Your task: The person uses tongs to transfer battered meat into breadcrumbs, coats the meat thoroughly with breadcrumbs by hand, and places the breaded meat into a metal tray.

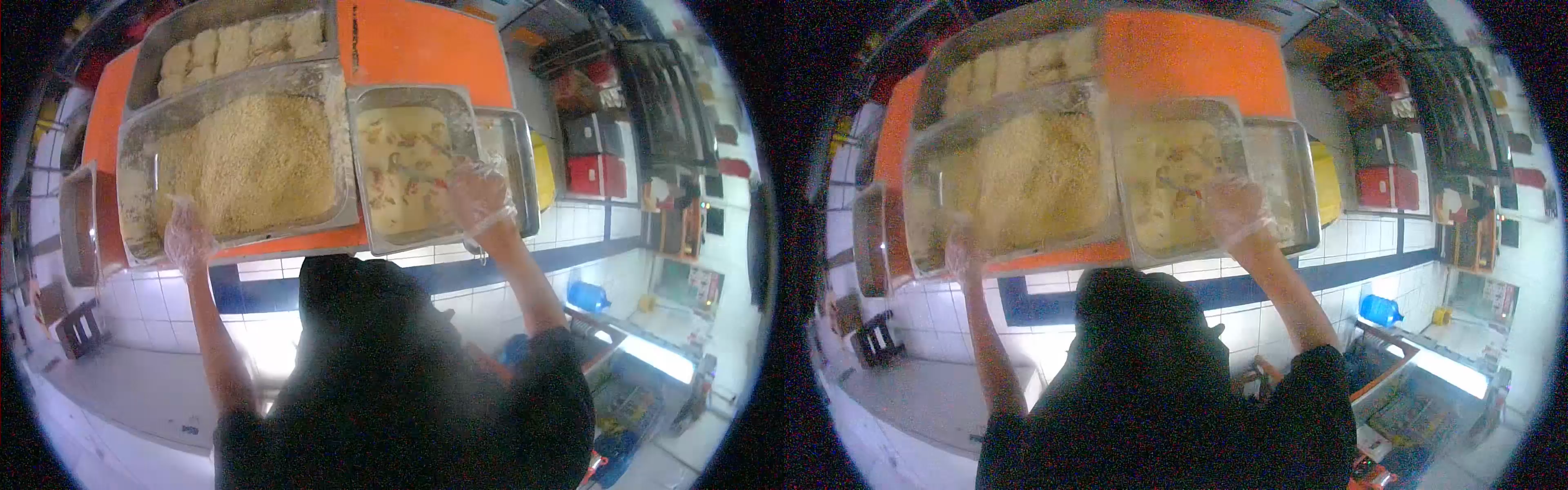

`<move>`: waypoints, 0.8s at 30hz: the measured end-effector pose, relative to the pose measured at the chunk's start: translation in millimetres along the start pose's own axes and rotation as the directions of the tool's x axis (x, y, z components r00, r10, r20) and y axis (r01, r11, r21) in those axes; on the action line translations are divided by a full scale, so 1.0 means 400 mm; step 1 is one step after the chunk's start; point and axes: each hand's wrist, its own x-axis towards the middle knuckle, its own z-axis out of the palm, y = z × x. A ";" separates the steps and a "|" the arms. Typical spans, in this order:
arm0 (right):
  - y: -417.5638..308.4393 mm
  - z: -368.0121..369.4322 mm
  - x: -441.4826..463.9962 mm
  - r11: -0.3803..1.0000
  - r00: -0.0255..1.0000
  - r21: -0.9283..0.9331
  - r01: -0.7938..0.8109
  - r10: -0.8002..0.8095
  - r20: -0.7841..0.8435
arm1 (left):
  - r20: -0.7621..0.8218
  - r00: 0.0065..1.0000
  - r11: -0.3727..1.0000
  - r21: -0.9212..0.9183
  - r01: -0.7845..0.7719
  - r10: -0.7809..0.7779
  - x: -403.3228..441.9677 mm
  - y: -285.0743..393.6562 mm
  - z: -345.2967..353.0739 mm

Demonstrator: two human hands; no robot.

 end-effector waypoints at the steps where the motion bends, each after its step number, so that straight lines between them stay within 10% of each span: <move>1: -0.004 0.027 0.002 0.985 0.999 0.167 -0.053 0.052 0.006 | 0.009 1.000 1.000 0.005 0.009 -0.009 -0.003 0.002 0.003; 4: -0.024 0.033 -0.006 0.951 0.997 0.302 -0.068 0.073 -0.005 | 0.143 0.931 0.926 -0.133 0.354 -0.336 0.006 0.011 0.008; 7: -0.032 0.106 0.016 0.971 0.999 0.236 -0.035 0.042 -0.026 | 0.028 0.998 0.997 0.049 0.055 -0.056 0.019 0.012 -0.005; 10: -0.068 0.167 0.015 0.991 0.989 0.075 -0.110 0.116 -0.092 | 0.236 0.908 0.924 -0.081 0.374 -0.347 0.036 0.041 -0.041; 12: -0.072 0.195 0.009 0.981 0.967 -0.039 -0.190 0.180 -0.182 | 0.066 0.992 0.994 0.007 0.110 -0.110 0.038 0.039 -0.042; 18: -0.102 0.101 0.016 0.992 0.992 0.060 -0.114 0.117 -0.051 | -0.076 0.997 1.000 -0.025 0.008 -0.010 0.015 0.000 0.013; 20: -0.106 0.067 0.027 0.872 0.895 0.228 -0.434 0.388 0.221 | 0.023 0.990 0.983 -0.124 0.138 -0.136 0.014 0.002 0.004; 22: -0.081 0.105 0.028 0.896 0.900 0.172 -0.409 0.366 0.237 | 0.133 0.959 0.938 -0.209 0.275 -0.251 0.014 0.010 -0.006; 24: -0.030 0.204 0.002 0.919 0.905 0.115 -0.378 0.341 0.254 | -0.270 0.954 0.986 -0.065 -0.151 0.128 0.035 0.030 -0.037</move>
